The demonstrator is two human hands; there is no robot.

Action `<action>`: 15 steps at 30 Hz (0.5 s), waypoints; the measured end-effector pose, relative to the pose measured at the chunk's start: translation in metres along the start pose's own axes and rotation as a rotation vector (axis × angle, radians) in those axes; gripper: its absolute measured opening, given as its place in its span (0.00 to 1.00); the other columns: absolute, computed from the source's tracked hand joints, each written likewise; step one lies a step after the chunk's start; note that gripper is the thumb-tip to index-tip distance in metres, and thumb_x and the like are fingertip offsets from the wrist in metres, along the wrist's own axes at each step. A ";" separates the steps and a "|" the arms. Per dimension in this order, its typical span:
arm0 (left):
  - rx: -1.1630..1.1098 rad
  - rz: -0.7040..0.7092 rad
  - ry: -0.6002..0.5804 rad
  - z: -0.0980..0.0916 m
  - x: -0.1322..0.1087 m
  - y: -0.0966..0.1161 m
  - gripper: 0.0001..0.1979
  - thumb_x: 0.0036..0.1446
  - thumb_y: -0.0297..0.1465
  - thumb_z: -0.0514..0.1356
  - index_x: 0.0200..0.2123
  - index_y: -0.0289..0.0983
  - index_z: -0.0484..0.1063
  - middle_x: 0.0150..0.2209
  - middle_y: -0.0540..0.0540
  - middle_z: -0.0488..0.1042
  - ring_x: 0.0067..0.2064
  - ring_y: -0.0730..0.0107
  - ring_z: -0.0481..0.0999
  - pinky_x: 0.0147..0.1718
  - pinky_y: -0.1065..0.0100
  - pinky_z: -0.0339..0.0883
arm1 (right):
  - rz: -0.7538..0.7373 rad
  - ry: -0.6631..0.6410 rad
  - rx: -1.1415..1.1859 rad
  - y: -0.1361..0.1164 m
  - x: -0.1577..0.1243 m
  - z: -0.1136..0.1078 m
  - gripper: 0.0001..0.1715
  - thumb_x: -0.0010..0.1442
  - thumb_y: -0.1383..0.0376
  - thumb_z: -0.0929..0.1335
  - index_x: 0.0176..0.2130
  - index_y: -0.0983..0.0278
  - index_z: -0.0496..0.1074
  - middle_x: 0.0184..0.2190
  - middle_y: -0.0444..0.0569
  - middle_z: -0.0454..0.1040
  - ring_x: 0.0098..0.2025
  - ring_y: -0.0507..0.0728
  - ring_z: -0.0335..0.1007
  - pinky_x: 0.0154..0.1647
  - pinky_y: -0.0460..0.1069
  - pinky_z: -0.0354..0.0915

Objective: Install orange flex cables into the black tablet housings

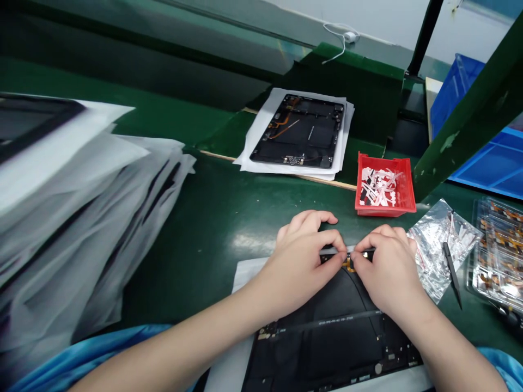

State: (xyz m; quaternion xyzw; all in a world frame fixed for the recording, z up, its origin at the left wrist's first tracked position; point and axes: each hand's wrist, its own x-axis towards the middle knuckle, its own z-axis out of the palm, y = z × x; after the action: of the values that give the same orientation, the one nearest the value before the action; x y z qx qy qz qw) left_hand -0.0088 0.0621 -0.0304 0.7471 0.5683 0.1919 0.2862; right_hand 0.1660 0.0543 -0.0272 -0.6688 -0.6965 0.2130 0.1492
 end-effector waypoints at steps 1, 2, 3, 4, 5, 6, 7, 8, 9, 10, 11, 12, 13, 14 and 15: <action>0.003 0.007 0.007 0.000 0.000 0.000 0.07 0.56 0.27 0.60 0.29 0.41 0.77 0.52 0.44 0.70 0.60 0.50 0.62 0.54 0.45 0.59 | 0.003 -0.008 0.003 0.000 0.000 0.000 0.07 0.56 0.65 0.72 0.26 0.54 0.78 0.36 0.45 0.78 0.45 0.63 0.68 0.53 0.63 0.55; 0.007 0.012 0.013 0.001 0.000 0.000 0.07 0.56 0.27 0.60 0.29 0.42 0.77 0.52 0.44 0.70 0.60 0.51 0.62 0.54 0.45 0.59 | 0.005 -0.012 0.004 0.000 0.001 0.000 0.07 0.56 0.65 0.72 0.26 0.54 0.78 0.36 0.45 0.78 0.45 0.63 0.68 0.53 0.63 0.55; 0.013 0.016 0.016 0.001 0.000 -0.001 0.08 0.56 0.27 0.59 0.28 0.42 0.77 0.52 0.44 0.70 0.59 0.51 0.63 0.54 0.45 0.59 | 0.006 -0.010 0.002 0.000 0.001 0.000 0.07 0.56 0.65 0.72 0.27 0.54 0.78 0.36 0.45 0.78 0.45 0.63 0.68 0.53 0.62 0.55; 0.020 0.019 0.019 0.001 0.001 -0.001 0.08 0.57 0.28 0.59 0.28 0.42 0.78 0.52 0.44 0.70 0.59 0.51 0.63 0.53 0.46 0.60 | 0.005 -0.003 0.001 -0.001 0.002 0.000 0.07 0.56 0.66 0.73 0.27 0.55 0.78 0.36 0.45 0.78 0.45 0.63 0.68 0.53 0.61 0.55; 0.030 0.022 0.020 0.002 0.002 -0.002 0.09 0.57 0.28 0.59 0.29 0.42 0.78 0.52 0.44 0.71 0.59 0.50 0.63 0.53 0.46 0.60 | 0.006 0.004 0.000 -0.002 0.002 0.001 0.07 0.56 0.66 0.73 0.27 0.55 0.78 0.36 0.46 0.78 0.45 0.62 0.67 0.52 0.60 0.56; 0.043 0.022 0.021 0.002 0.002 -0.004 0.09 0.57 0.29 0.58 0.28 0.43 0.78 0.53 0.44 0.71 0.59 0.50 0.64 0.53 0.46 0.60 | 0.010 0.011 0.000 -0.004 0.003 0.001 0.07 0.56 0.67 0.73 0.27 0.56 0.78 0.36 0.46 0.78 0.45 0.62 0.67 0.52 0.59 0.56; 0.059 0.024 0.026 0.003 0.003 -0.006 0.09 0.57 0.30 0.58 0.29 0.43 0.78 0.53 0.44 0.72 0.59 0.49 0.64 0.52 0.46 0.61 | 0.018 0.011 0.006 -0.005 0.003 0.002 0.07 0.55 0.67 0.73 0.27 0.56 0.78 0.36 0.46 0.78 0.46 0.62 0.67 0.51 0.58 0.57; 0.081 0.024 0.027 0.004 0.004 -0.008 0.10 0.57 0.30 0.57 0.29 0.44 0.78 0.53 0.44 0.72 0.59 0.48 0.64 0.52 0.46 0.61 | 0.031 0.004 0.013 -0.007 0.003 0.003 0.07 0.55 0.67 0.74 0.26 0.56 0.78 0.36 0.46 0.78 0.46 0.61 0.67 0.51 0.57 0.57; 0.106 0.016 0.041 0.005 0.005 -0.011 0.11 0.57 0.32 0.57 0.28 0.44 0.78 0.53 0.44 0.73 0.59 0.47 0.65 0.51 0.45 0.62 | 0.049 0.006 0.026 -0.009 0.004 0.004 0.07 0.55 0.67 0.74 0.27 0.56 0.79 0.37 0.45 0.78 0.46 0.61 0.67 0.51 0.56 0.57; 0.131 0.020 0.036 0.007 0.007 -0.015 0.11 0.57 0.34 0.57 0.28 0.45 0.79 0.54 0.44 0.73 0.59 0.46 0.66 0.51 0.45 0.62 | 0.068 -0.002 0.039 -0.010 0.005 0.006 0.06 0.56 0.66 0.74 0.27 0.56 0.79 0.37 0.45 0.78 0.47 0.60 0.67 0.51 0.56 0.56; 0.156 0.021 0.042 0.008 0.010 -0.020 0.11 0.56 0.35 0.57 0.28 0.46 0.79 0.54 0.44 0.74 0.59 0.45 0.66 0.50 0.45 0.63 | 0.088 -0.012 0.049 -0.010 0.007 0.008 0.06 0.56 0.64 0.74 0.27 0.57 0.79 0.36 0.45 0.78 0.47 0.60 0.67 0.52 0.57 0.56; 0.182 0.006 0.063 0.010 0.013 -0.024 0.11 0.54 0.36 0.56 0.27 0.47 0.79 0.54 0.44 0.74 0.59 0.46 0.67 0.50 0.46 0.64 | 0.102 -0.028 0.062 -0.010 0.009 0.009 0.04 0.56 0.63 0.74 0.29 0.57 0.80 0.37 0.46 0.78 0.48 0.60 0.67 0.53 0.57 0.55; 0.200 0.001 0.062 0.013 0.016 -0.030 0.11 0.54 0.37 0.56 0.27 0.48 0.79 0.54 0.46 0.75 0.59 0.46 0.68 0.50 0.46 0.64 | 0.114 -0.040 0.075 -0.010 0.011 0.010 0.02 0.55 0.62 0.74 0.30 0.57 0.81 0.38 0.46 0.78 0.49 0.61 0.66 0.53 0.58 0.55; 0.210 0.010 0.057 0.015 0.020 -0.035 0.12 0.54 0.38 0.56 0.27 0.50 0.80 0.55 0.47 0.75 0.60 0.46 0.68 0.51 0.46 0.65 | 0.127 -0.042 0.089 -0.010 0.013 0.011 0.03 0.55 0.62 0.74 0.30 0.57 0.81 0.39 0.47 0.78 0.50 0.61 0.66 0.54 0.58 0.54; 0.221 0.014 0.061 0.017 0.023 -0.041 0.12 0.53 0.39 0.56 0.26 0.51 0.80 0.54 0.49 0.76 0.60 0.46 0.69 0.50 0.46 0.66 | 0.133 -0.044 0.097 -0.009 0.015 0.012 0.04 0.55 0.61 0.74 0.30 0.57 0.81 0.39 0.47 0.78 0.51 0.62 0.66 0.55 0.59 0.54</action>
State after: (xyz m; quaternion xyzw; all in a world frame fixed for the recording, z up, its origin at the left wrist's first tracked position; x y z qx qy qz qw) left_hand -0.0223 0.0885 -0.0709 0.7720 0.5891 0.1529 0.1832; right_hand 0.1511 0.0682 -0.0339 -0.7008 -0.6423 0.2708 0.1517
